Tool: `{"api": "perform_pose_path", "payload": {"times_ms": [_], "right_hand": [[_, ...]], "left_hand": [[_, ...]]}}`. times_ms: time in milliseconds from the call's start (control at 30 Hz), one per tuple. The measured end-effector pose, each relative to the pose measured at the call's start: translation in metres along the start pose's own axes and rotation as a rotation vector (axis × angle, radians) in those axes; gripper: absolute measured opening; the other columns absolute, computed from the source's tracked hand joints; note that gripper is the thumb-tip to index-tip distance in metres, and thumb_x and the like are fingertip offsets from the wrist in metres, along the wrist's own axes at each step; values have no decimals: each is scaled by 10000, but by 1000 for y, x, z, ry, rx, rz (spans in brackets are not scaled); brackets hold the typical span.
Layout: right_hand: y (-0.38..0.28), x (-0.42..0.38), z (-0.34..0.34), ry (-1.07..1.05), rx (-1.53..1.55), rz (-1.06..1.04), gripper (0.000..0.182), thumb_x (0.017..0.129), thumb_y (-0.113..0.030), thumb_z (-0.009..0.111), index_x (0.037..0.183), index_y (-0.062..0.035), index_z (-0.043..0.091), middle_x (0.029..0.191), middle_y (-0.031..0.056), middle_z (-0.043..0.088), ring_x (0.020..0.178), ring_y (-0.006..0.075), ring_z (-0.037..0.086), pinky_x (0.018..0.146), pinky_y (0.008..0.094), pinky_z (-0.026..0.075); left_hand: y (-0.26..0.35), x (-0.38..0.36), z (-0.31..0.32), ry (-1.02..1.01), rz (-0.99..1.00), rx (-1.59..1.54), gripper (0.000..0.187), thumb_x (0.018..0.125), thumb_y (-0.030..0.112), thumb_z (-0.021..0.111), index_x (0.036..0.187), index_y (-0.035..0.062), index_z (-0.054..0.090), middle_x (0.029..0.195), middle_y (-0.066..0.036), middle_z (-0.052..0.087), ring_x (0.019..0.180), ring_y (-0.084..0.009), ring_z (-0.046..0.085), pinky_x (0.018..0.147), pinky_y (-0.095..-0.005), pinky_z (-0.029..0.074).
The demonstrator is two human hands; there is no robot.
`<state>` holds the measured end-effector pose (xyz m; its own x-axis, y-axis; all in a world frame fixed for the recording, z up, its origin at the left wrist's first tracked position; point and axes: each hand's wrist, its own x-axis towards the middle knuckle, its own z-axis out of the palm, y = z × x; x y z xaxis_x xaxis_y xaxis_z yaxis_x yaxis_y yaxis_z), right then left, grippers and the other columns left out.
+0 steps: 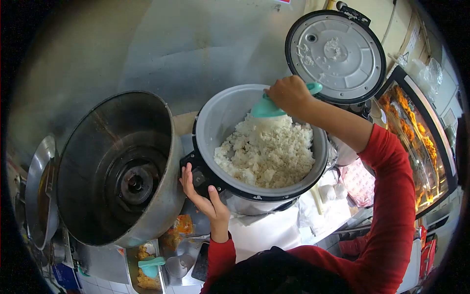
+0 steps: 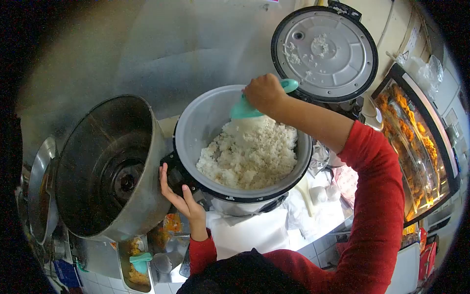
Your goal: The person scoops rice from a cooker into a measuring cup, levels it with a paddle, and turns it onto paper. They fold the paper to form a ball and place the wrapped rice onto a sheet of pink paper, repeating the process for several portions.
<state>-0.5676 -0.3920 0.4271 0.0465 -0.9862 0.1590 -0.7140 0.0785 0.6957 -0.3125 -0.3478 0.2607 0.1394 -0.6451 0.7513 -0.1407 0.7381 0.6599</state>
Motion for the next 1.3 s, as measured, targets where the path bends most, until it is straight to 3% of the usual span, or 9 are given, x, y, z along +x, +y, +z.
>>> {"api": "perform_pose_path", "payload": {"times_ms": [167, 433, 533, 633, 733, 833, 967, 1133, 1300], "right_hand": [[31, 2, 7, 22, -30, 139, 121, 810, -235, 593, 841, -187, 700, 749, 10, 666, 787, 186, 660, 605, 309, 450], [11, -30, 78, -299, 242, 66, 187, 786, -244, 582, 837, -120, 713, 848, 95, 695, 816, 242, 678, 665, 375, 509], [-18, -35, 47, -145, 214, -211, 280, 894, -326, 482, 859, -150, 696, 787, 95, 676, 750, 255, 676, 602, 398, 525], [-29, -21, 4, -322, 625, -4, 307, 918, -324, 461, 845, -137, 692, 734, 88, 662, 713, 245, 672, 577, 388, 515], [-5, -13, 3, 28, 269, -58, 380, 941, -339, 428, 790, -106, 687, 624, 68, 627, 696, 228, 670, 585, 358, 508], [17, 8, 53, 73, 1, 18, 301, 908, -297, 481, 767, -128, 688, 676, 25, 647, 689, 216, 669, 583, 327, 497], [-19, -13, 122, -46, 8, -85, 227, 856, -274, 535, 802, -120, 693, 781, 50, 684, 727, 236, 666, 591, 371, 482], [-27, -16, 98, -228, 300, -50, 219, 865, -240, 520, 901, -111, 693, 856, 102, 686, 827, 264, 673, 681, 407, 510], [-85, -17, 53, -432, 477, -267, 266, 854, -233, 506, 989, -68, 665, 950, 136, 669, 900, 300, 652, 723, 449, 503]], "left_hand": [[0, -1, 2, 18, 5, -16, 473, 932, 223, 419, 1314, -34, 313, 1372, -194, 387, 1312, -333, 298, 1108, -471, 141], [-5, -3, 6, 54, 26, -7, 439, 903, 206, 423, 1284, 2, 349, 1305, -213, 459, 1265, -366, 361, 1098, -539, 86], [-7, -5, 8, 69, 16, -13, 428, 905, 204, 421, 1277, 2, 352, 1281, -205, 474, 1251, -356, 376, 1097, -538, 92], [-5, -6, 8, 68, 36, 11, 414, 907, 202, 419, 1266, 4, 358, 1265, -196, 483, 1243, -347, 385, 1097, -535, 93], [-5, -5, 10, 74, 31, 1, 405, 909, 204, 423, 1257, 6, 362, 1261, -192, 485, 1237, -345, 392, 1099, -532, 86], [-7, -8, 6, 71, 33, 21, 407, 911, 207, 425, 1259, 6, 362, 1262, -189, 486, 1237, -341, 395, 1100, -530, 80], [-7, -4, 7, 86, 63, 19, 398, 907, 196, 425, 1255, 12, 365, 1259, -185, 494, 1241, -332, 398, 1100, -529, 70], [-5, -6, 10, 100, 58, -1, 390, 895, 168, 435, 1250, 20, 370, 1250, -178, 504, 1233, -320, 409, 1100, -524, 72], [-9, -5, 10, 121, 83, 30, 373, 905, 172, 436, 1241, 22, 377, 1236, -180, 513, 1216, -323, 423, 1098, -530, 74]]}}
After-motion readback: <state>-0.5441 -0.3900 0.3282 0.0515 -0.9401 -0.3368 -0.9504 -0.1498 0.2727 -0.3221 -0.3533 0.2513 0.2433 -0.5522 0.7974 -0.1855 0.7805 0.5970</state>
